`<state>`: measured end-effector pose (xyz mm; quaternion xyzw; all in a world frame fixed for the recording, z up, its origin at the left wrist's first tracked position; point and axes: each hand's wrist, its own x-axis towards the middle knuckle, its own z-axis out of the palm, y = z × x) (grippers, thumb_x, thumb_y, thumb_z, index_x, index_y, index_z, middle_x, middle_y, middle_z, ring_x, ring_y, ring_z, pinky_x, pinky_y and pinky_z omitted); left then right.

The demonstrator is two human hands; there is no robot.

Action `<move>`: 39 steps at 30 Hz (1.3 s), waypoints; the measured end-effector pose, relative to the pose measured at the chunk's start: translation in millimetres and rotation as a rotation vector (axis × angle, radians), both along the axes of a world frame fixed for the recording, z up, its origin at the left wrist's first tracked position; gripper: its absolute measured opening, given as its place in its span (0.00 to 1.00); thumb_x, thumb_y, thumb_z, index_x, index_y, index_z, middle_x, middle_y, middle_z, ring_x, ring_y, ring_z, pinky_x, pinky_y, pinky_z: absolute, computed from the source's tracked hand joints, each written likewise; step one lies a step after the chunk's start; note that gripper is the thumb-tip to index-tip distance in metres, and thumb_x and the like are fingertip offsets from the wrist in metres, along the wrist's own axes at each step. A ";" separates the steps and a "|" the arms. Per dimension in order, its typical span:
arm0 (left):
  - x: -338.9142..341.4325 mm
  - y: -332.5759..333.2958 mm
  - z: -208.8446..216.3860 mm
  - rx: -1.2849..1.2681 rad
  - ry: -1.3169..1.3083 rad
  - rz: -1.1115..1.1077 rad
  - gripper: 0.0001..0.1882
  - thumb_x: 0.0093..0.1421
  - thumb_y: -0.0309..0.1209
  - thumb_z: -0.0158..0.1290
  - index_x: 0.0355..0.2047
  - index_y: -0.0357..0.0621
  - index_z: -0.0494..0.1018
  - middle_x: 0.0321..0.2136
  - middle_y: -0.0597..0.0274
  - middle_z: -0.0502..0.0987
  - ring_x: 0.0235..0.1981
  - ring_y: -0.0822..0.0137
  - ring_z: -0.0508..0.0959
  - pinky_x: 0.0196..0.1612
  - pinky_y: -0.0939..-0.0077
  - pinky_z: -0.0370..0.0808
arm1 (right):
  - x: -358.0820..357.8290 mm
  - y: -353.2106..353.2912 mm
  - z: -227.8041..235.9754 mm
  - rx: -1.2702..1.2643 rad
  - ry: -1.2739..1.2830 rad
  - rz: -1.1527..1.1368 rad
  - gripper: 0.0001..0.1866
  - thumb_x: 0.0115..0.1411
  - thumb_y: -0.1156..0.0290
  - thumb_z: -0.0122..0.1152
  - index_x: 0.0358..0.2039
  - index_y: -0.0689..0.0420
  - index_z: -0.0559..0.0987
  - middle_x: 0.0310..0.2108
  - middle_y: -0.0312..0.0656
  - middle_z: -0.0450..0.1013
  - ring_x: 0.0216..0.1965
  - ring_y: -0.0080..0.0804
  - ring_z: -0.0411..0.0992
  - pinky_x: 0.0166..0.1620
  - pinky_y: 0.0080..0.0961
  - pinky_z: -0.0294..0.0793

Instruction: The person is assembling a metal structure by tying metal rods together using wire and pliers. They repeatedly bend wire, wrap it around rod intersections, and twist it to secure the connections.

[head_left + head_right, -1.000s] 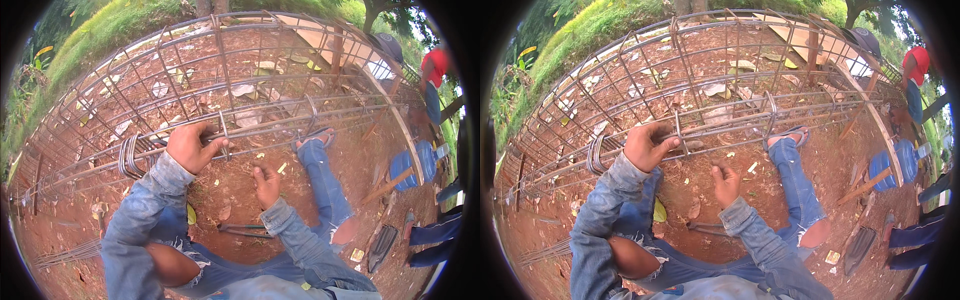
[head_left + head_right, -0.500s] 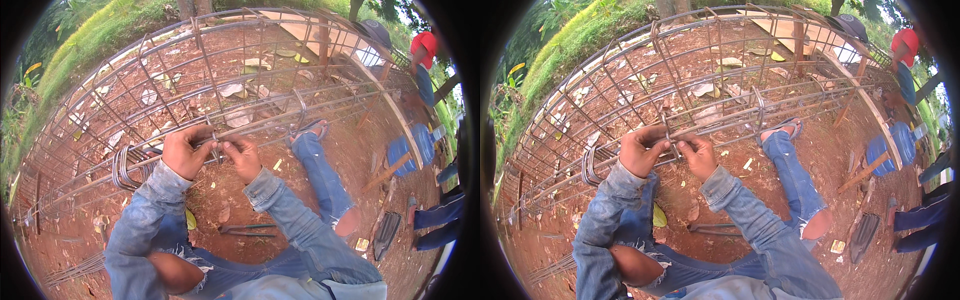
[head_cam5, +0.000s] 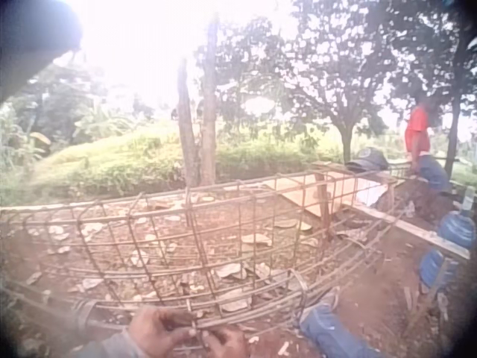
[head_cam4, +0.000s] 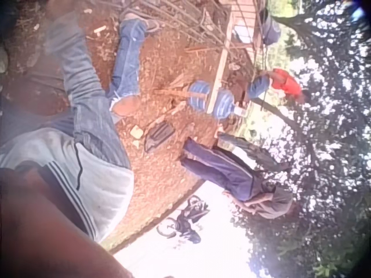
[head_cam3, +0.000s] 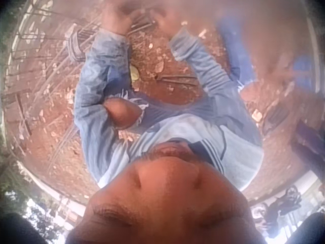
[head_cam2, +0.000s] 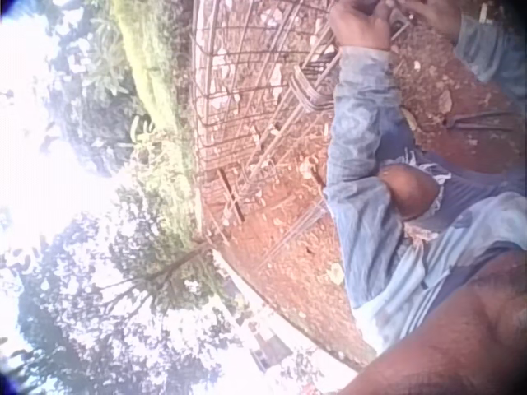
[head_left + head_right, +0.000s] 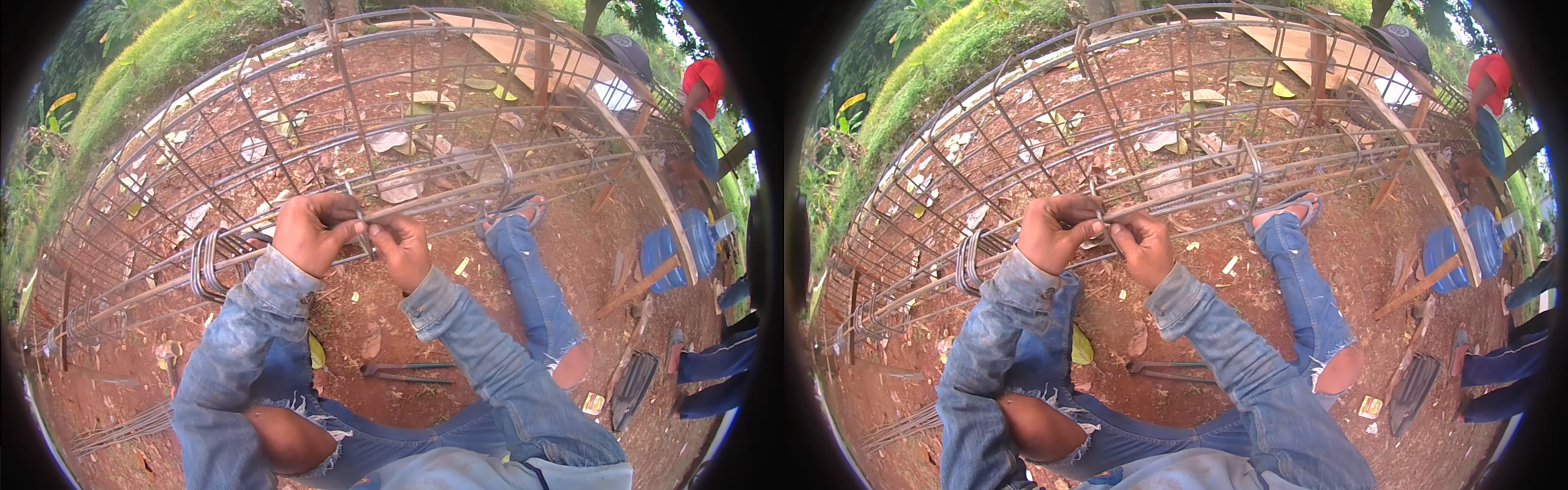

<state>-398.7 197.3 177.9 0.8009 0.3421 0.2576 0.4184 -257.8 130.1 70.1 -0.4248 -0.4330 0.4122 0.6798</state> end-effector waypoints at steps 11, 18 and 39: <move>-0.1 6.6 -2.3 -0.004 -0.007 -0.034 0.16 0.50 0.21 0.62 0.41 0.34 0.77 0.28 0.55 0.82 0.30 0.70 0.81 0.34 0.77 0.78 | -6.1 2.4 -4.7 0.073 0.081 -0.020 0.09 0.63 0.74 0.56 0.39 0.65 0.78 0.35 0.39 0.76 0.36 0.21 0.72 0.40 0.20 0.72; 0.5 5.9 -2.6 0.013 -0.008 -0.036 0.15 0.51 0.20 0.61 0.40 0.33 0.77 0.29 0.56 0.82 0.29 0.72 0.81 0.34 0.77 0.78 | -10.0 -5.9 6.1 0.074 0.024 -0.016 0.09 0.64 0.72 0.54 0.39 0.65 0.78 0.32 0.38 0.75 0.35 0.19 0.71 0.39 0.19 0.72; -8.1 12.8 8.9 -0.059 -0.115 -0.298 0.09 0.54 0.24 0.57 0.36 0.35 0.79 0.27 0.58 0.79 0.32 0.70 0.78 0.36 0.73 0.74 | -18.7 -8.6 -0.1 0.082 -0.091 -0.180 0.14 0.63 0.69 0.57 0.42 0.68 0.78 0.28 0.41 0.78 0.30 0.22 0.75 0.35 0.21 0.75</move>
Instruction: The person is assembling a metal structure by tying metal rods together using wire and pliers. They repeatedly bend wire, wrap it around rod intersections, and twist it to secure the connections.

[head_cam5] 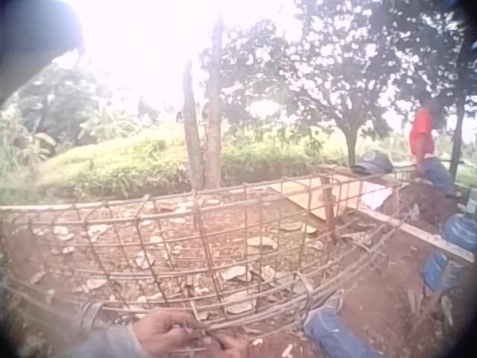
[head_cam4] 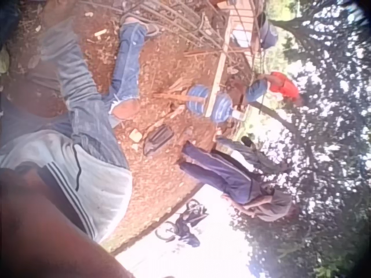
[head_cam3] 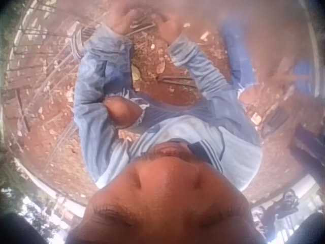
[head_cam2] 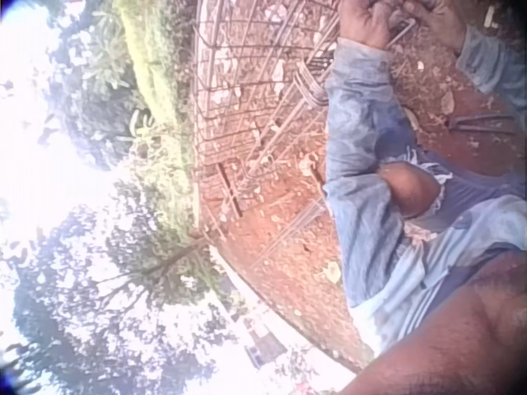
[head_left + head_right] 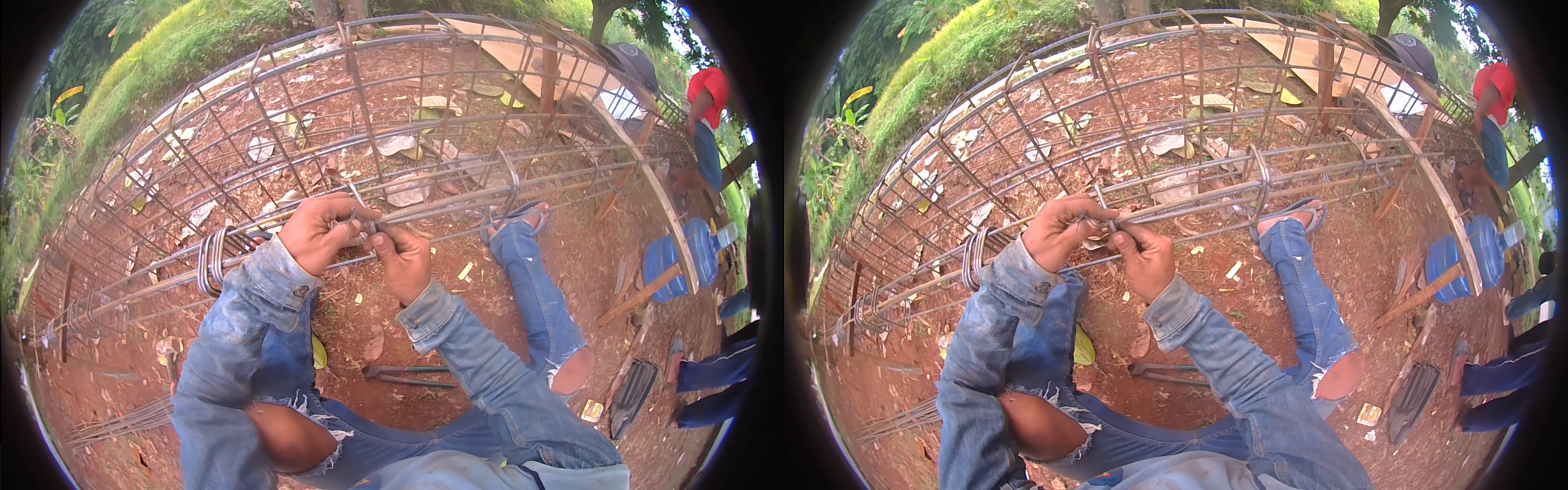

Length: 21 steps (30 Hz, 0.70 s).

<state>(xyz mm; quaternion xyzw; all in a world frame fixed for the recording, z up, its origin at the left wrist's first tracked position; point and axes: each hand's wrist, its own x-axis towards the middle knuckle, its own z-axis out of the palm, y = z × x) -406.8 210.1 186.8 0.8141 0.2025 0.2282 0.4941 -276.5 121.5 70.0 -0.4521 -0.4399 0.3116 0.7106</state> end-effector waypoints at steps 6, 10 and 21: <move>-2.4 12.3 -8.0 -0.172 0.121 0.025 0.13 0.56 0.33 0.59 0.40 0.40 0.79 0.26 0.63 0.77 0.28 0.73 0.74 0.33 0.75 0.72 | -4.0 1.6 1.5 0.003 0.041 0.028 0.14 0.63 0.70 0.57 0.42 0.68 0.78 0.28 0.41 0.78 0.31 0.23 0.75 0.35 0.20 0.75; 0.8 8.1 2.6 0.009 0.219 -0.066 0.13 0.53 0.35 0.62 0.38 0.42 0.80 0.28 0.62 0.77 0.28 0.71 0.74 0.32 0.75 0.72 | -1.7 1.0 -3.1 0.030 0.010 0.000 0.13 0.63 0.71 0.57 0.42 0.68 0.78 0.30 0.41 0.78 0.32 0.22 0.74 0.36 0.20 0.75; 8.6 3.3 -0.9 1.110 0.651 -0.116 0.35 0.53 0.34 0.54 0.62 0.48 0.55 0.33 0.55 0.79 0.38 0.55 0.79 0.31 0.64 0.78 | 4.7 4.8 -0.1 -0.054 0.073 0.101 0.14 0.63 0.69 0.56 0.43 0.68 0.77 0.30 0.41 0.78 0.32 0.22 0.74 0.36 0.21 0.75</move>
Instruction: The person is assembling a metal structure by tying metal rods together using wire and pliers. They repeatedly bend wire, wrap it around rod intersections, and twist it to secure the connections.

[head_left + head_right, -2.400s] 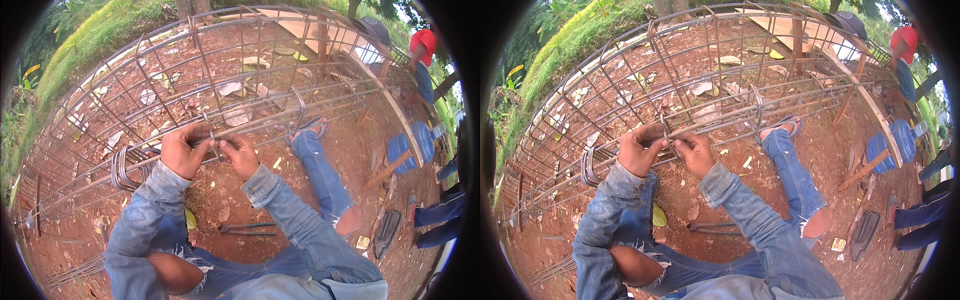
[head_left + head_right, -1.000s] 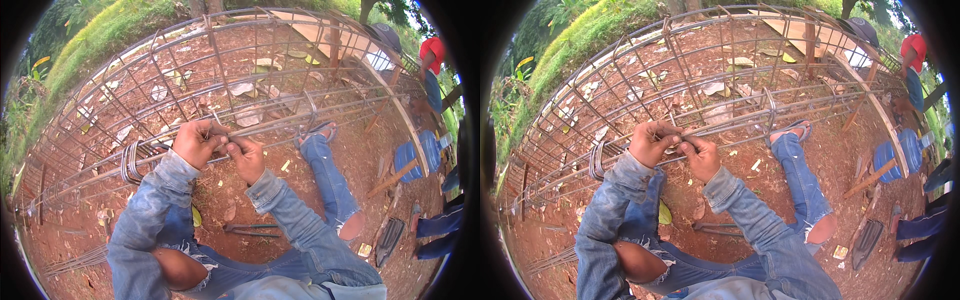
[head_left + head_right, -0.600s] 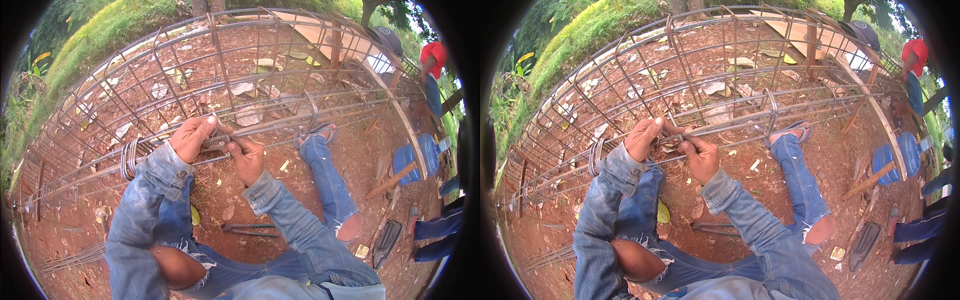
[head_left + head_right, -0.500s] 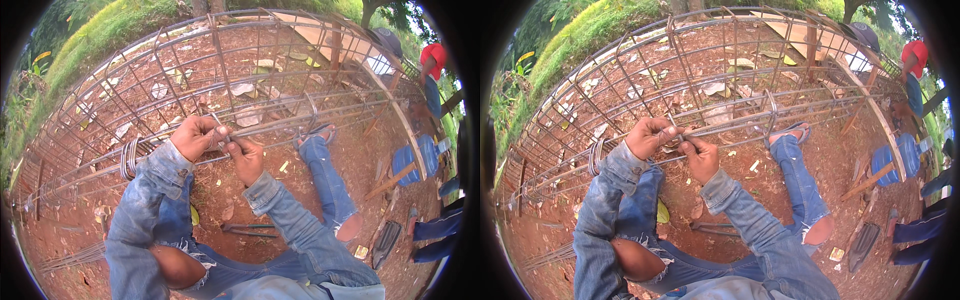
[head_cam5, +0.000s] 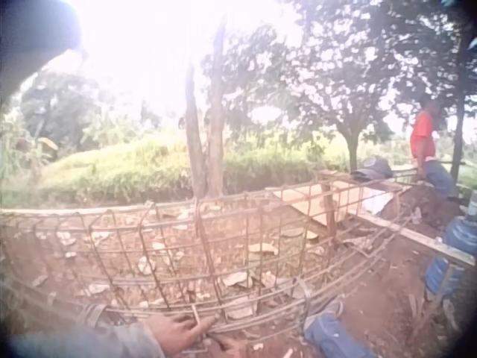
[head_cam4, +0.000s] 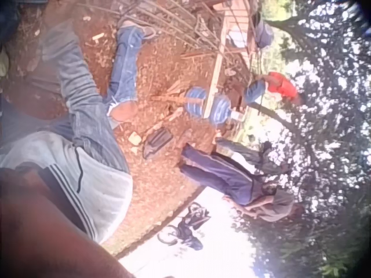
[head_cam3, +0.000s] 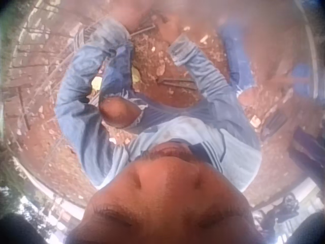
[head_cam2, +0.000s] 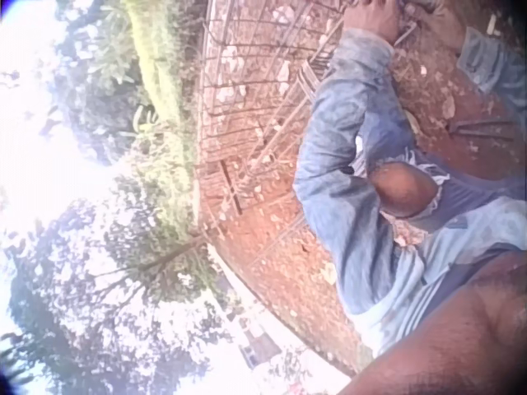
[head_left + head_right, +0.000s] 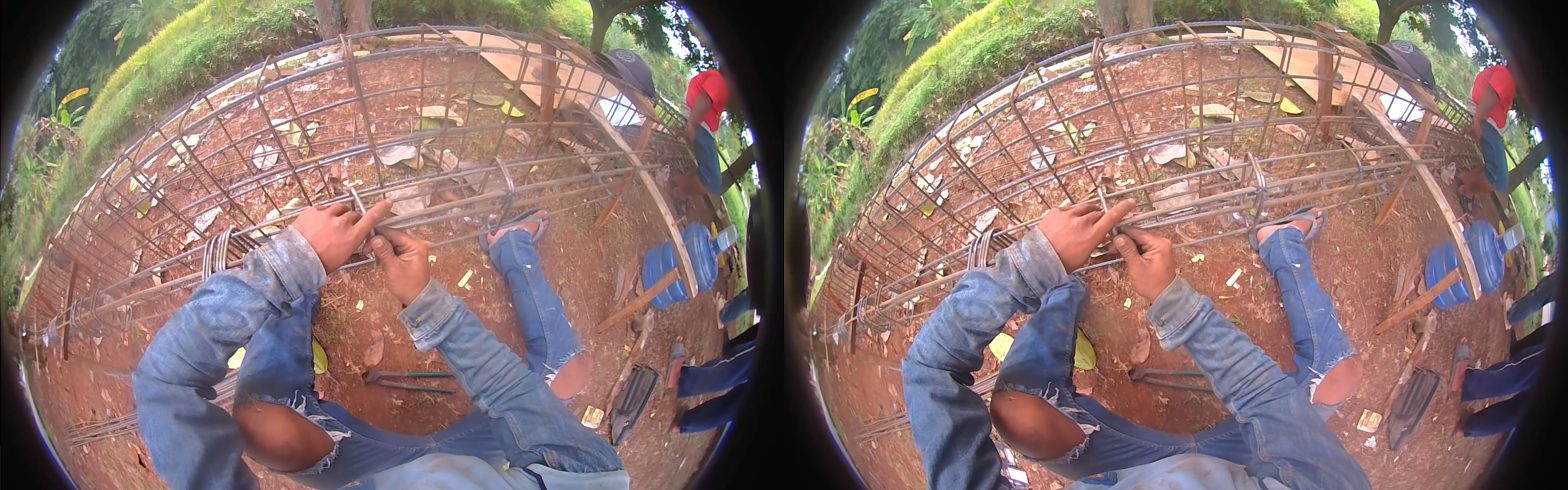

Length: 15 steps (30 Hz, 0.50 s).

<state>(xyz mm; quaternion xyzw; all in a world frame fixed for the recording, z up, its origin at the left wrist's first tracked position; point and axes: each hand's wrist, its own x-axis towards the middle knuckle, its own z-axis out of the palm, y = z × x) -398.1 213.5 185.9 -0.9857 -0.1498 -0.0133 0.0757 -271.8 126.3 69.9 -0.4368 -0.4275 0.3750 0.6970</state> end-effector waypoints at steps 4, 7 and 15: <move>1.0 0.5 14.2 -0.081 0.071 0.075 0.34 0.54 0.35 0.54 0.60 0.44 0.56 0.31 0.50 0.78 0.38 0.52 0.78 0.31 0.63 0.77 | -0.5 1.7 -0.4 0.024 -0.019 0.001 0.14 0.63 0.68 0.56 0.42 0.68 0.77 0.29 0.41 0.78 0.31 0.23 0.75 0.36 0.21 0.75; -3.6 -6.9 37.4 -0.262 0.001 0.081 0.31 0.50 0.29 0.50 0.57 0.41 0.59 0.25 0.51 0.76 0.32 0.48 0.77 0.32 0.56 0.74 | -0.5 -0.1 -4.5 0.029 -0.045 0.006 0.15 0.63 0.68 0.56 0.42 0.68 0.77 0.29 0.41 0.78 0.31 0.23 0.75 0.36 0.22 0.75; 12.7 12.6 58.9 -0.072 0.249 -0.058 0.27 0.45 0.29 0.57 0.48 0.43 0.65 0.22 0.57 0.75 0.34 0.55 0.78 0.41 0.60 0.71 | -2.7 0.1 -0.9 0.007 0.030 0.011 0.16 0.63 0.66 0.57 0.42 0.69 0.77 0.30 0.41 0.77 0.32 0.23 0.74 0.36 0.22 0.75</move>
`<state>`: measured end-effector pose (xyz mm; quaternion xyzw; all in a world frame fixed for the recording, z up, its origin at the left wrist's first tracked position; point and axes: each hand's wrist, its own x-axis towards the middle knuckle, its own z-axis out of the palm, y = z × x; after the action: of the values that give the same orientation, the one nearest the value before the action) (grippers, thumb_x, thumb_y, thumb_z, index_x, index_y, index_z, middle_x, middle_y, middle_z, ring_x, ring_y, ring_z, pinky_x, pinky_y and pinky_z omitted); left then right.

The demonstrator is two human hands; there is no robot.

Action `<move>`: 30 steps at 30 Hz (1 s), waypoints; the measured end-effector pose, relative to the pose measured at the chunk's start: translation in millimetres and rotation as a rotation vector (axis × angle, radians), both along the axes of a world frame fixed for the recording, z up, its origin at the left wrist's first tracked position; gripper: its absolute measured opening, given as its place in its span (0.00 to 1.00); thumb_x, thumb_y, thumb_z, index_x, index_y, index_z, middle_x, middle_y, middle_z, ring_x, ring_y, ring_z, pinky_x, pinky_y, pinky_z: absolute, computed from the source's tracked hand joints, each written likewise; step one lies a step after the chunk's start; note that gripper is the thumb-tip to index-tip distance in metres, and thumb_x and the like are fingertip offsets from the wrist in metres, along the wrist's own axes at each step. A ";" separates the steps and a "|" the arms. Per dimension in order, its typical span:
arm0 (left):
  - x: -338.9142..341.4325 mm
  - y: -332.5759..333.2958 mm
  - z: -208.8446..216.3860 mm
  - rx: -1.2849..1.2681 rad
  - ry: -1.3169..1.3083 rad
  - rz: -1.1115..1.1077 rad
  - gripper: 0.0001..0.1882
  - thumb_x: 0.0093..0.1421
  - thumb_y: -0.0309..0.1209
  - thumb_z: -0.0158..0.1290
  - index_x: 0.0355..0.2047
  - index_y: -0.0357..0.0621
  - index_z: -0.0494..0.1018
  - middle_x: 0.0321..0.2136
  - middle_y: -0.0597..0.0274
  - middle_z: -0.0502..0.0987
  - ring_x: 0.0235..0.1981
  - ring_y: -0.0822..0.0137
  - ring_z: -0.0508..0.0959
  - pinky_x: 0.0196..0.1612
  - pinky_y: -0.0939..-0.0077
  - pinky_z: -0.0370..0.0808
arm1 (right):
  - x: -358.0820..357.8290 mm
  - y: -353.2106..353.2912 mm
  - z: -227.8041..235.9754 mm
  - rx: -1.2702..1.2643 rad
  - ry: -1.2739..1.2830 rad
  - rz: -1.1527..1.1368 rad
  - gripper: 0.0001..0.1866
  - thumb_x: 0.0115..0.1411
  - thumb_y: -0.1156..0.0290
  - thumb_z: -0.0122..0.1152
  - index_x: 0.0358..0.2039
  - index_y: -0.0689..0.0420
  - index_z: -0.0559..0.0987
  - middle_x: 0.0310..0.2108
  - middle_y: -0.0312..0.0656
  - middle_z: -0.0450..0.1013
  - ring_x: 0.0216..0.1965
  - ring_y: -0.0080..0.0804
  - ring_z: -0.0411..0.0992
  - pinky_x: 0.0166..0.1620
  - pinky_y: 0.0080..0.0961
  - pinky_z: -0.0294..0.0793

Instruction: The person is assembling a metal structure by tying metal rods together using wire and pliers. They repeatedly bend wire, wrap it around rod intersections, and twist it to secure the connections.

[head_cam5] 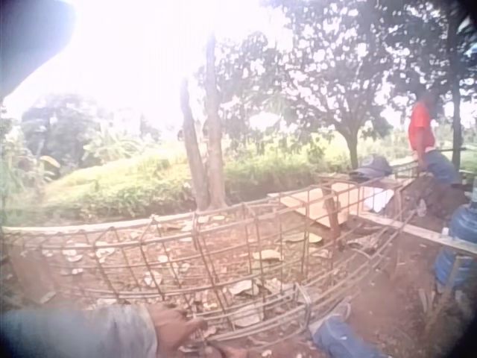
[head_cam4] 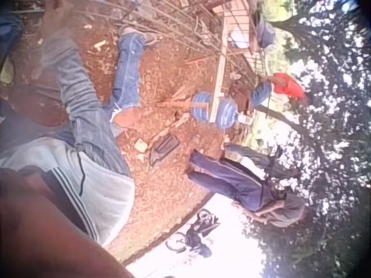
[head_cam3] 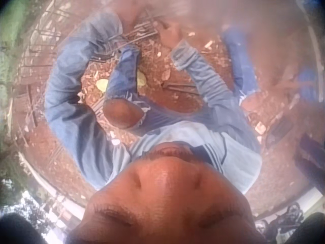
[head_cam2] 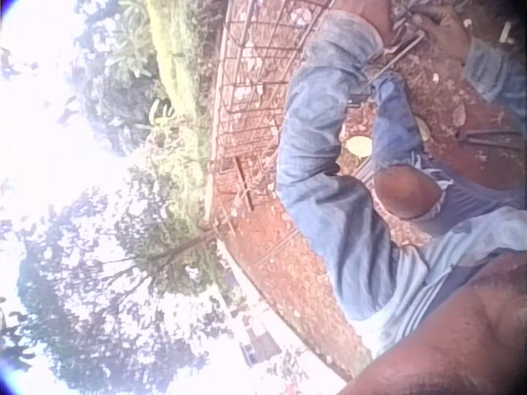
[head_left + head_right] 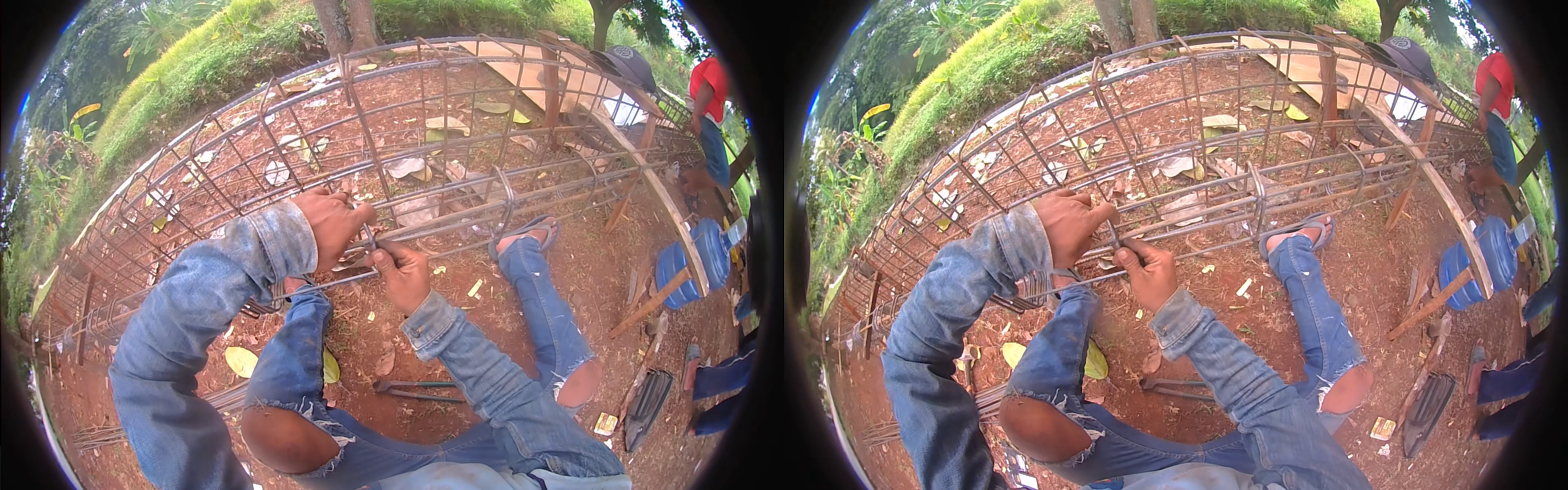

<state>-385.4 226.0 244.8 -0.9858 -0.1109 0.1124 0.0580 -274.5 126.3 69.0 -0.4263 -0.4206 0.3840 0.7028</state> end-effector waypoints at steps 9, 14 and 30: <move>-9.8 20.2 -3.2 -0.167 -0.086 -0.053 0.29 0.45 0.32 0.60 0.50 0.48 0.67 0.24 0.63 0.77 0.37 0.56 0.77 0.62 0.50 0.57 | -1.6 1.2 2.5 0.029 -0.015 0.005 0.15 0.63 0.66 0.58 0.42 0.67 0.78 0.28 0.40 0.77 0.31 0.22 0.74 0.35 0.22 0.75; 3.3 10.1 3.0 -0.032 -0.032 -0.066 0.26 0.44 0.29 0.58 0.47 0.47 0.68 0.21 0.64 0.74 0.37 0.58 0.76 0.62 0.54 0.58 | 1.6 -0.2 -0.5 0.020 -0.001 0.017 0.15 0.63 0.66 0.57 0.42 0.67 0.78 0.29 0.40 0.78 0.32 0.21 0.73 0.36 0.21 0.74; 8.3 28.3 -24.2 0.087 -0.273 -0.262 0.25 0.44 0.36 0.60 0.45 0.52 0.70 0.25 0.68 0.73 0.42 0.62 0.72 0.58 0.57 0.63 | -7.6 -3.9 -2.0 0.034 0.031 -0.023 0.13 0.63 0.70 0.57 0.42 0.68 0.77 0.29 0.38 0.77 0.31 0.20 0.73 0.37 0.19 0.74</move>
<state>-377.1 254.3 220.6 -0.9944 0.0071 -0.0356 0.0991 -282.1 122.4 67.0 -0.4131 -0.4111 0.3756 0.7206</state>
